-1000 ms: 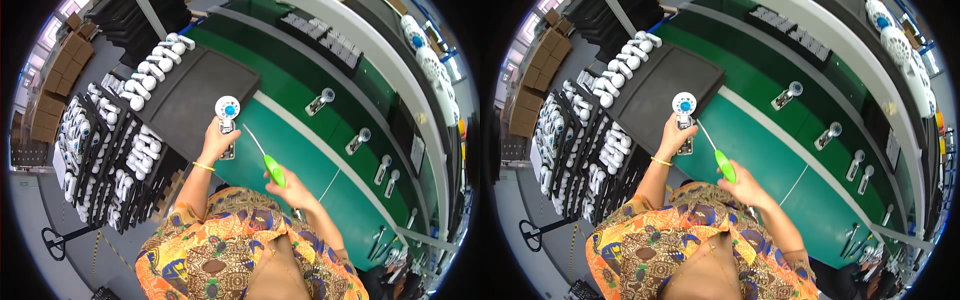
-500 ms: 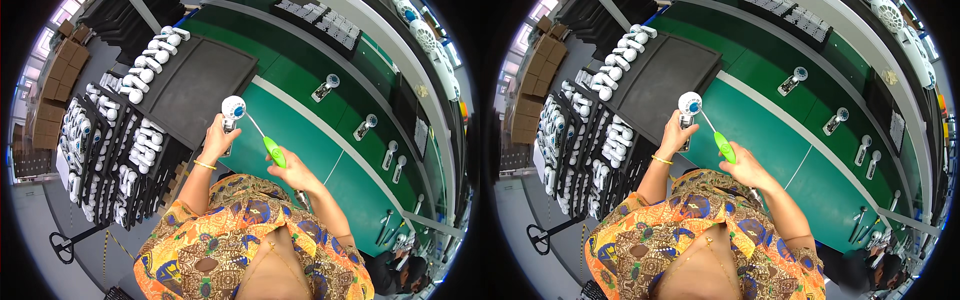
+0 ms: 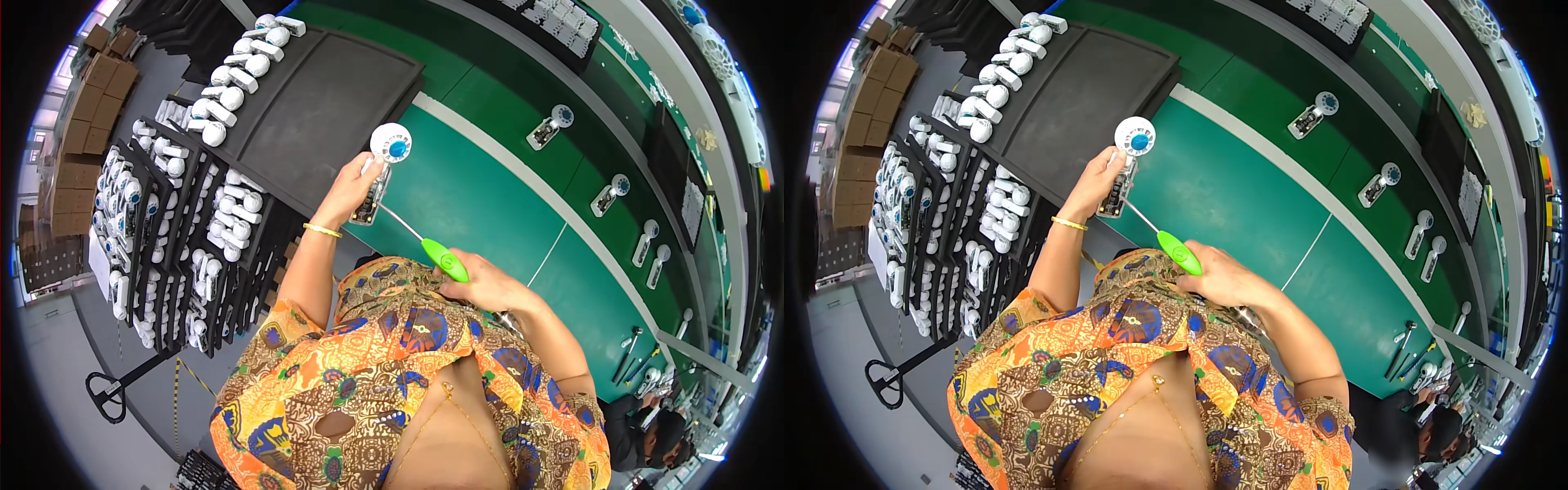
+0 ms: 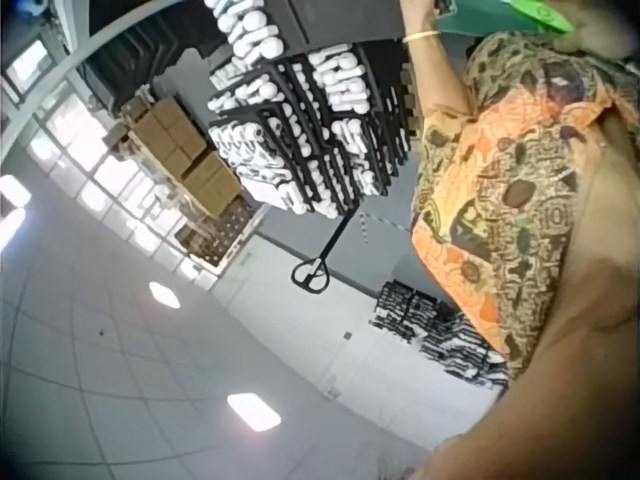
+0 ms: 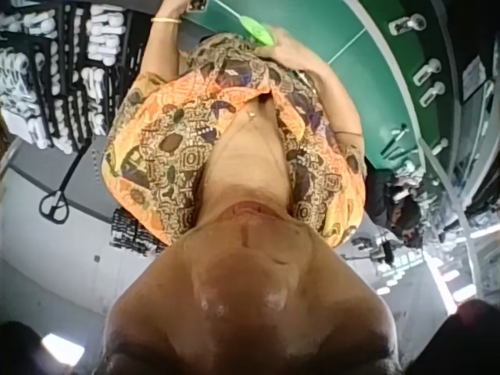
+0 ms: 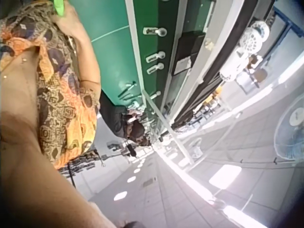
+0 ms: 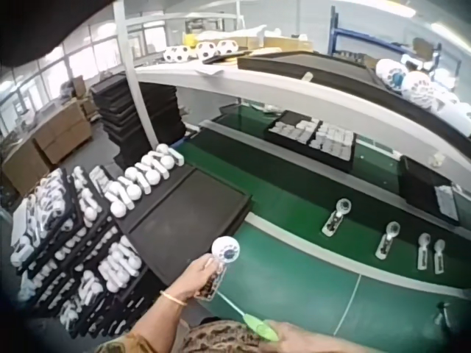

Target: Picking up components from a workstation, placing them onto trays, and using an air duster gun to clean them.

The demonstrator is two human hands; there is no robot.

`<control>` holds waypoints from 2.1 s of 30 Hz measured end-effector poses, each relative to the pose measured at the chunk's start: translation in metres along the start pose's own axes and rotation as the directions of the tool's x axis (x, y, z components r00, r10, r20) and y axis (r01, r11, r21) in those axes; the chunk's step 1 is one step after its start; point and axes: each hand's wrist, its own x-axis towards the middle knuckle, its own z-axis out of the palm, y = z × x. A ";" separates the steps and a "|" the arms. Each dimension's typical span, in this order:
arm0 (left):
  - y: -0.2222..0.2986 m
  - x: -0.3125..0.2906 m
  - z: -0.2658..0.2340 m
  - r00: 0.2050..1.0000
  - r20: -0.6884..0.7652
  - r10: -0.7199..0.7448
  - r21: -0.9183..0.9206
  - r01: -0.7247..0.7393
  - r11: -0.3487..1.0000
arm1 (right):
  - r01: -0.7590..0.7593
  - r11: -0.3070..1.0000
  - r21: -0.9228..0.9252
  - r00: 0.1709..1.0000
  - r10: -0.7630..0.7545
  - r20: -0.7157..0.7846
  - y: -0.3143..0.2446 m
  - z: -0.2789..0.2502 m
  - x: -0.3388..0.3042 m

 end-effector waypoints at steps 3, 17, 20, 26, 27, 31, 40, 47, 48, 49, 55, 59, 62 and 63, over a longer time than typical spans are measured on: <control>0.001 0.005 0.002 0.988 0.125 -0.085 -0.176 0.107 0.979 | -0.116 0.993 -0.021 0.992 0.117 0.037 0.001 0.000 0.007; -0.004 0.056 0.030 0.983 0.152 -0.107 0.068 0.098 0.993 | -0.099 0.993 0.067 0.991 0.105 -0.089 0.028 -0.033 0.015; 0.000 0.093 0.058 0.970 0.213 -0.114 -0.040 0.125 0.991 | -0.124 0.982 0.142 0.984 0.141 -0.111 0.060 -0.031 0.009; -0.010 0.204 0.134 0.982 0.166 0.091 0.267 -0.133 0.954 | -0.269 0.951 0.149 0.912 0.302 -0.279 0.093 -0.024 -0.008; 0.016 0.212 0.149 0.985 0.166 0.056 0.287 -0.103 0.952 | -0.268 0.952 0.147 0.897 0.302 -0.322 0.109 -0.017 -0.010; 0.020 0.259 0.170 0.946 0.036 0.323 0.210 -0.323 0.923 | -0.217 0.972 0.091 0.893 0.235 -0.384 0.150 -0.006 -0.002; 0.001 0.185 -0.092 0.504 -0.405 0.763 0.849 -0.101 0.518 | -0.333 0.937 -0.107 0.914 0.293 -0.282 0.124 -0.023 0.034; -0.062 0.101 -0.284 0.477 -0.846 0.237 0.528 0.695 0.488 | -0.329 0.911 -0.250 0.926 0.259 -0.276 0.101 -0.023 0.064; -0.075 0.107 -0.294 0.517 -0.843 0.149 0.514 0.692 0.507 | -0.359 0.918 -0.170 0.907 0.301 -0.294 0.091 -0.018 0.065; -0.087 0.100 -0.299 0.506 -0.831 0.230 0.546 0.663 0.512 | -0.384 0.918 -0.100 0.893 0.342 -0.292 0.085 -0.017 0.067; -0.080 0.082 -0.318 0.584 -0.750 0.312 0.643 0.531 0.552 | -0.358 0.890 -0.283 0.906 0.257 -0.337 0.113 -0.002 0.088; -0.056 0.056 -0.319 0.415 -0.751 0.513 0.636 0.245 0.732 | -0.330 0.917 -0.224 0.914 0.252 -0.317 0.085 0.002 0.099; 0.003 0.009 -0.281 0.430 -0.872 0.235 0.303 0.095 0.948 | -0.198 0.971 -0.133 0.968 0.173 -0.179 0.070 0.003 0.106; 0.009 -0.002 -0.265 0.517 -0.854 0.052 -0.013 -0.121 0.993 | -0.147 0.982 -0.116 0.981 0.130 -0.142 0.062 0.006 0.109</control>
